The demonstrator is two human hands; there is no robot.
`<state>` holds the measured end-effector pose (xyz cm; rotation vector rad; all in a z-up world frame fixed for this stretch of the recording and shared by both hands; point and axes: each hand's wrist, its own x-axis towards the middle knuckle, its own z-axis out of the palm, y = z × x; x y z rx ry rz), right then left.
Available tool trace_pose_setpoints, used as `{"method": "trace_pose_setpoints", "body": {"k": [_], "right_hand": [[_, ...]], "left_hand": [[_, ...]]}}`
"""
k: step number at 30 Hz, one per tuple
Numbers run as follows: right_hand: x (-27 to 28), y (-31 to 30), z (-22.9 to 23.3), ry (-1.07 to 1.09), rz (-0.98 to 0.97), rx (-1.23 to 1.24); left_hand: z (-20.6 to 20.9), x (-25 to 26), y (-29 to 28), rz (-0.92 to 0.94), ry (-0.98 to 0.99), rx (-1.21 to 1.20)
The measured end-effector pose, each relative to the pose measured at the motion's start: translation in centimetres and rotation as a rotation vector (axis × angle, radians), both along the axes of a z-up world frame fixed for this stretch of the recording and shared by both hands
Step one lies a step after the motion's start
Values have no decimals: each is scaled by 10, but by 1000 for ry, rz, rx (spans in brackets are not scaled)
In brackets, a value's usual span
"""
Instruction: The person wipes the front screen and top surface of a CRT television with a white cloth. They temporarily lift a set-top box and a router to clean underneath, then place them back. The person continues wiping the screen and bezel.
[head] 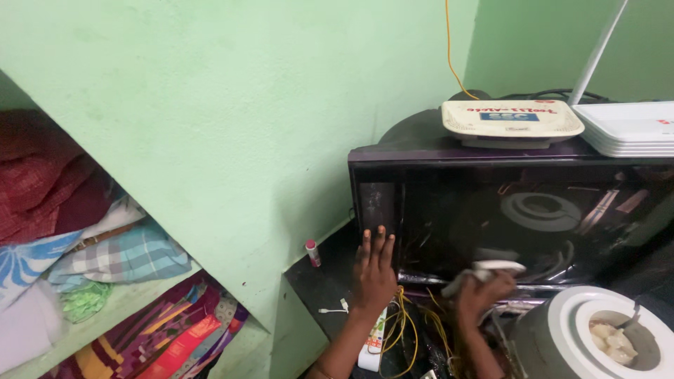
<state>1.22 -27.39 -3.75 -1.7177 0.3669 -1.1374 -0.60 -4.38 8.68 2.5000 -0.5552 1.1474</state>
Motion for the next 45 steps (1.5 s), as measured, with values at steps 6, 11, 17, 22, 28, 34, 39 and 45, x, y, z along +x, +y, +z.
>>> {"method": "trace_pose_setpoints", "body": {"k": [6, 11, 17, 22, 28, 34, 39, 45], "right_hand": [[10, -5, 18, -20, -85, 373], [1, 64, 93, -322, 117, 61], [-9, 91, 169, -139, 120, -598], [-40, 78, 201, 127, 668, -572], [-85, -18, 230, 598, 679, -234], [-72, -48, 199, 304, 1036, 173], [-45, -8, 165, 626, 541, -859], [-27, -45, 183, 598, 1053, 74]], "left_hand": [[-2, -10, 2, -37, 107, 2], [18, -31, -6, -253, 63, -432], [34, -39, -26, -445, 70, -765], [33, -41, -24, -456, 108, -781], [40, -47, -10, -430, 253, -841], [49, -47, -16, -459, 300, -863], [46, -44, -16, -432, 262, -846], [44, -38, -15, -524, 202, -927]]}}
